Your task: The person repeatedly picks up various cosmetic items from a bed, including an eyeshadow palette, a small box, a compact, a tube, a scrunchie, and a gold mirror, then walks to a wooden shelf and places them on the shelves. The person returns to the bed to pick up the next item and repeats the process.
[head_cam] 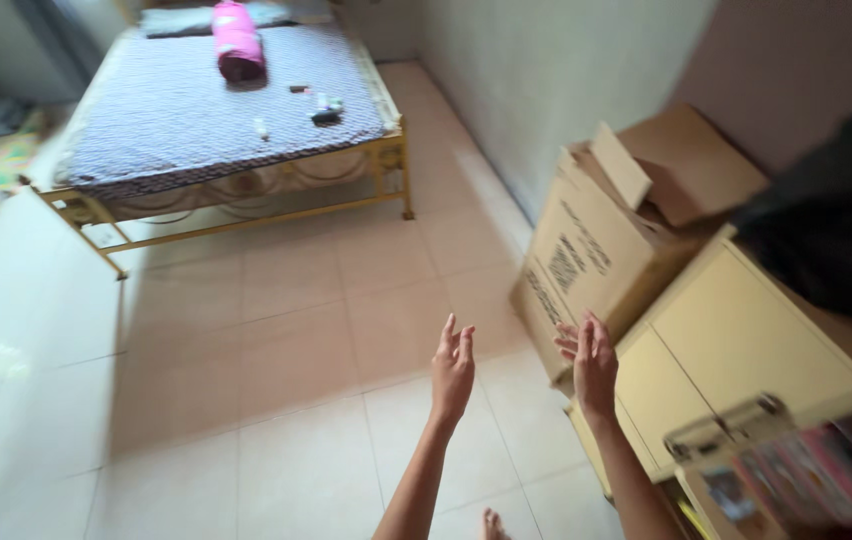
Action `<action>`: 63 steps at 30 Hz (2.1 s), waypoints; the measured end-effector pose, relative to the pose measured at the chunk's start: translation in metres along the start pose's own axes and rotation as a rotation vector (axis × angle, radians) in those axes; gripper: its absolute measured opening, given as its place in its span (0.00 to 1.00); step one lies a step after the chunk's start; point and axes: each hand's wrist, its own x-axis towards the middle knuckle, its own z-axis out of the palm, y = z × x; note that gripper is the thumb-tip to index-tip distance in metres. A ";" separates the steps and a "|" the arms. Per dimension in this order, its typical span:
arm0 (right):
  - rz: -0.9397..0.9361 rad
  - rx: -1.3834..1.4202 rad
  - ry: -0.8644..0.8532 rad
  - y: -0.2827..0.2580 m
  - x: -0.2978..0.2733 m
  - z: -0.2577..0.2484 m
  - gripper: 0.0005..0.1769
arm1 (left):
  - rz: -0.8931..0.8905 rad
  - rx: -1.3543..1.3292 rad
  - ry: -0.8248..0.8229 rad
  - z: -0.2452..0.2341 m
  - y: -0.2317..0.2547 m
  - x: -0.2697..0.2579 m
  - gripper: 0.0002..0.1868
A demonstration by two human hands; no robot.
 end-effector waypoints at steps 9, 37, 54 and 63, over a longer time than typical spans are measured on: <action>-0.036 -0.016 -0.248 0.012 0.103 0.136 0.31 | 0.062 -0.061 0.248 -0.053 -0.021 0.123 0.31; 0.030 -0.113 -0.520 0.007 0.391 0.396 0.34 | -0.037 -0.019 0.356 -0.116 -0.015 0.469 0.32; 0.024 -0.045 -0.530 0.023 0.579 0.587 0.29 | 0.012 -0.020 0.412 -0.185 -0.005 0.720 0.31; -0.046 0.021 -0.633 0.028 0.726 0.701 0.34 | 0.040 -0.080 0.504 -0.212 0.001 0.872 0.31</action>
